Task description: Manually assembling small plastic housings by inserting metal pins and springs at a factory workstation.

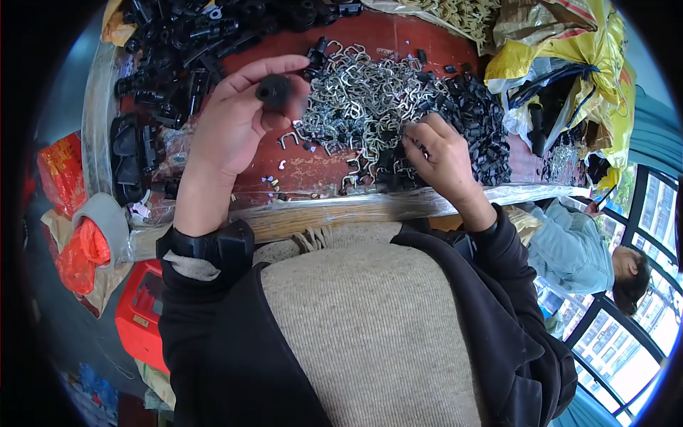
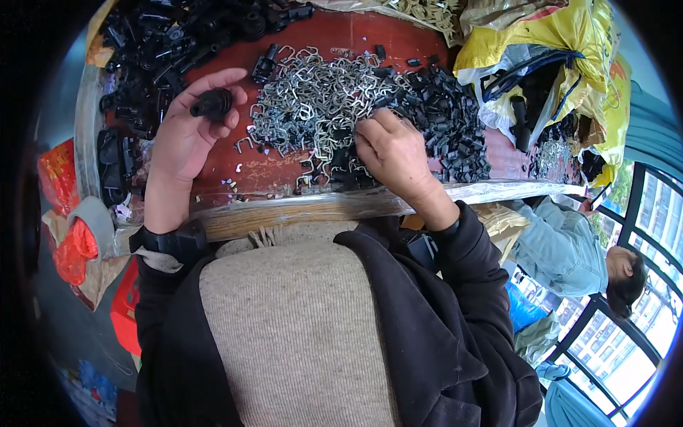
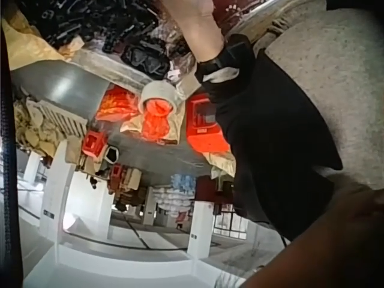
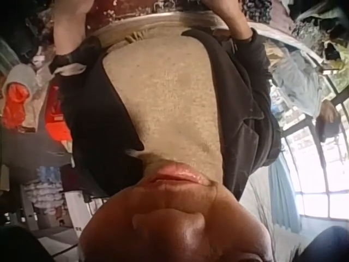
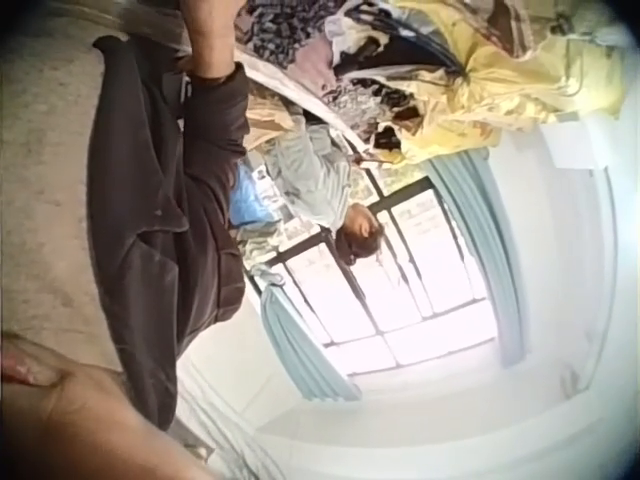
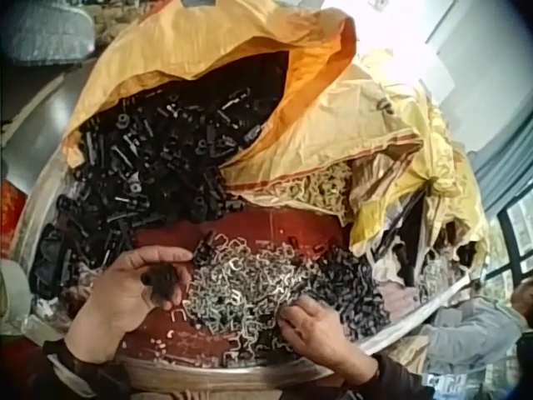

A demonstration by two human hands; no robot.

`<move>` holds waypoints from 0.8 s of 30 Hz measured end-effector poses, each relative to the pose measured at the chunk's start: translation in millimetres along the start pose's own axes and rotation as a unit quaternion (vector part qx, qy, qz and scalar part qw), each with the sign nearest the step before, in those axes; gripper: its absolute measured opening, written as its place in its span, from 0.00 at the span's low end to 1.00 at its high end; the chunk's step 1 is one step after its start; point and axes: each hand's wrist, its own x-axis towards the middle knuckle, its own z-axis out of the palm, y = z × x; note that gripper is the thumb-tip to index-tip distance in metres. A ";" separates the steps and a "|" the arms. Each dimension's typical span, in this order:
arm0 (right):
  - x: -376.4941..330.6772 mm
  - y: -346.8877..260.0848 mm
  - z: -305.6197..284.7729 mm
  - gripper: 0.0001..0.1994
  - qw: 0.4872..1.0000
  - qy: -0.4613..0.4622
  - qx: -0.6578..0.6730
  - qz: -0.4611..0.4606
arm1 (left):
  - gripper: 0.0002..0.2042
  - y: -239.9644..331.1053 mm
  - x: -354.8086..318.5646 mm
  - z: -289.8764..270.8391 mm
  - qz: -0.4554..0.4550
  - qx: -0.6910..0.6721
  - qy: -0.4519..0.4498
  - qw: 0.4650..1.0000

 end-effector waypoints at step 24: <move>19.8 -29.9 23.2 0.05 0.988 -0.032 0.069 -0.134 | 0.08 -3.1 -2.6 4.7 -0.026 -0.080 0.001 0.996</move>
